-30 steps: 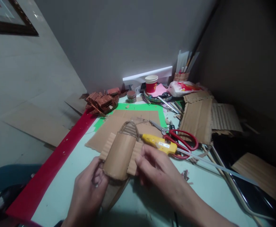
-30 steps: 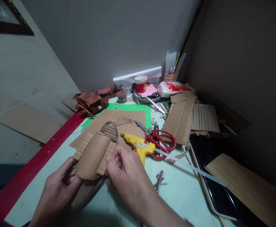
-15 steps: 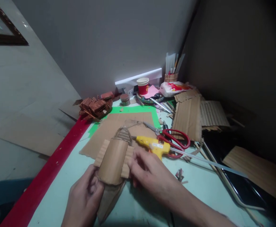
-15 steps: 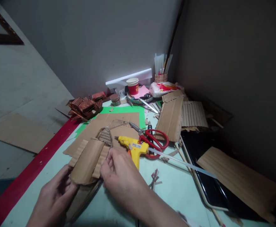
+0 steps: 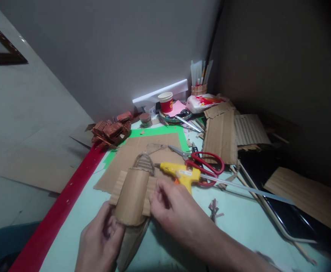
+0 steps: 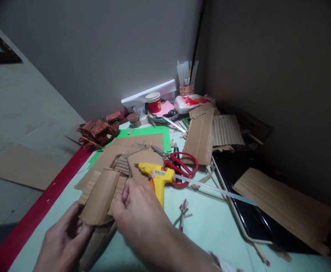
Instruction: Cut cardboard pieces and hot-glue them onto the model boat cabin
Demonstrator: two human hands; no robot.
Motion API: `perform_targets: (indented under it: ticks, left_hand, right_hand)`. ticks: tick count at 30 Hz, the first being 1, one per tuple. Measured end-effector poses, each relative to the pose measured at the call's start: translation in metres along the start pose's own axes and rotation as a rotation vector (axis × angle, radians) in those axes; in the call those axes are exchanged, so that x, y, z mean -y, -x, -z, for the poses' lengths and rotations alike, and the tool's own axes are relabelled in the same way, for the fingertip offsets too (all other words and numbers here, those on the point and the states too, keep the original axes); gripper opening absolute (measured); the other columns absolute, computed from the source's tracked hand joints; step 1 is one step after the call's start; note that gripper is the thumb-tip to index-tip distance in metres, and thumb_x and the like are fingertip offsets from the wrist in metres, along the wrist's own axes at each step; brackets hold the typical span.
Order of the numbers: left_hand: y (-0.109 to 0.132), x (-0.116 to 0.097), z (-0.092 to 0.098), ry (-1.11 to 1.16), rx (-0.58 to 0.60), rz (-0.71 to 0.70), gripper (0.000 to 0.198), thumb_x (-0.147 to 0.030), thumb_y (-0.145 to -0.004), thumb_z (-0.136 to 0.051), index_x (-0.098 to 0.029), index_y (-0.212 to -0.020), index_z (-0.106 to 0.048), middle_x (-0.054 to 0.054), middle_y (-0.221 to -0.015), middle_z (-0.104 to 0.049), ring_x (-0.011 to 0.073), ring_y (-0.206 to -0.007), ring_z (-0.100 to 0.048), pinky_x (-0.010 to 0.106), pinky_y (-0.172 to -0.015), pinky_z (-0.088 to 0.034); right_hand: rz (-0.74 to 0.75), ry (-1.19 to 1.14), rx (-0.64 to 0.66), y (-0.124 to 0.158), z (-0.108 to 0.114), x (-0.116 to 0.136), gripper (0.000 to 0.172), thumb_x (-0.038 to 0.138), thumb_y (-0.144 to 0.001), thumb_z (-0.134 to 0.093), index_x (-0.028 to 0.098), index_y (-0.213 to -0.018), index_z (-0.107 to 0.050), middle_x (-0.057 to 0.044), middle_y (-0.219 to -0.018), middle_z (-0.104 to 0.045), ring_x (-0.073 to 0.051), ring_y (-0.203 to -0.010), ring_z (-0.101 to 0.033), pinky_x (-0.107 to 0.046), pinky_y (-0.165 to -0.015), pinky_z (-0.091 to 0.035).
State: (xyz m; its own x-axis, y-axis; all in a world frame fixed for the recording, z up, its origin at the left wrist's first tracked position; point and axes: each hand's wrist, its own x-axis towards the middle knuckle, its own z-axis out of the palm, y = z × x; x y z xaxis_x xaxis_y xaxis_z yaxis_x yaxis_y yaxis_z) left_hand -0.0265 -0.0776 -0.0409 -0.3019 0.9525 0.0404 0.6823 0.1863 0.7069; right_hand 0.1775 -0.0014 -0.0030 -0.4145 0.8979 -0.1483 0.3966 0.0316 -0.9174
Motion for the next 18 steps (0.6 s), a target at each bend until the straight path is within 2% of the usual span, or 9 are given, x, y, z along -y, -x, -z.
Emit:
perform_targets:
  ticks: [4,8,13,18]
  left_hand:
    - [0.004,-0.008,-0.004,-0.002,-0.028,0.043,0.021,-0.04,-0.083,-0.059,-0.022,-0.093,-0.057,-0.004,-0.068,-0.061,0.0148,-0.06,-0.06,0.02,-0.053,-0.048]
    - [0.01,-0.025,-0.012,-0.029,-0.143,0.072,0.014,-0.036,-0.085,-0.05,-0.024,-0.085,-0.055,-0.007,-0.063,-0.055,0.0128,-0.057,-0.055,0.019,-0.054,-0.043]
    - [0.013,-0.037,-0.017,-0.052,-0.218,0.016,0.01,-0.03,-0.085,-0.047,-0.024,-0.082,-0.055,-0.007,-0.061,-0.055,0.0122,-0.054,-0.053,0.018,-0.054,-0.042]
    - [0.015,-0.039,-0.019,-0.053,-0.268,-0.113,0.012,-0.028,-0.09,-0.042,-0.025,-0.081,-0.05,-0.008,-0.057,-0.047,0.0126,-0.047,-0.047,0.02,-0.049,-0.039]
  right_hand:
    - [-0.003,0.006,-0.021,-0.002,-0.002,-0.001,0.024,0.017,-0.088,-0.052,0.021,-0.068,-0.041,0.002,-0.064,-0.048,-0.014,-0.061,-0.042,-0.027,-0.055,-0.025]
    - [0.008,-0.017,-0.026,-0.004,-0.001,-0.002,0.023,0.013,-0.085,-0.054,0.021,-0.068,-0.041,0.002,-0.065,-0.048,-0.013,-0.062,-0.044,-0.026,-0.057,-0.028]
    - [0.008,-0.037,0.027,0.001,0.001,-0.005,0.022,0.022,-0.094,-0.047,0.021,-0.073,-0.043,0.002,-0.065,-0.053,-0.014,-0.061,-0.051,-0.026,-0.058,-0.035]
    - [-0.016,-0.084,0.117,0.004,0.0,-0.009,0.032,0.038,-0.105,-0.031,0.022,-0.081,-0.044,0.0,-0.059,-0.058,-0.016,-0.059,-0.058,-0.029,-0.062,-0.044]
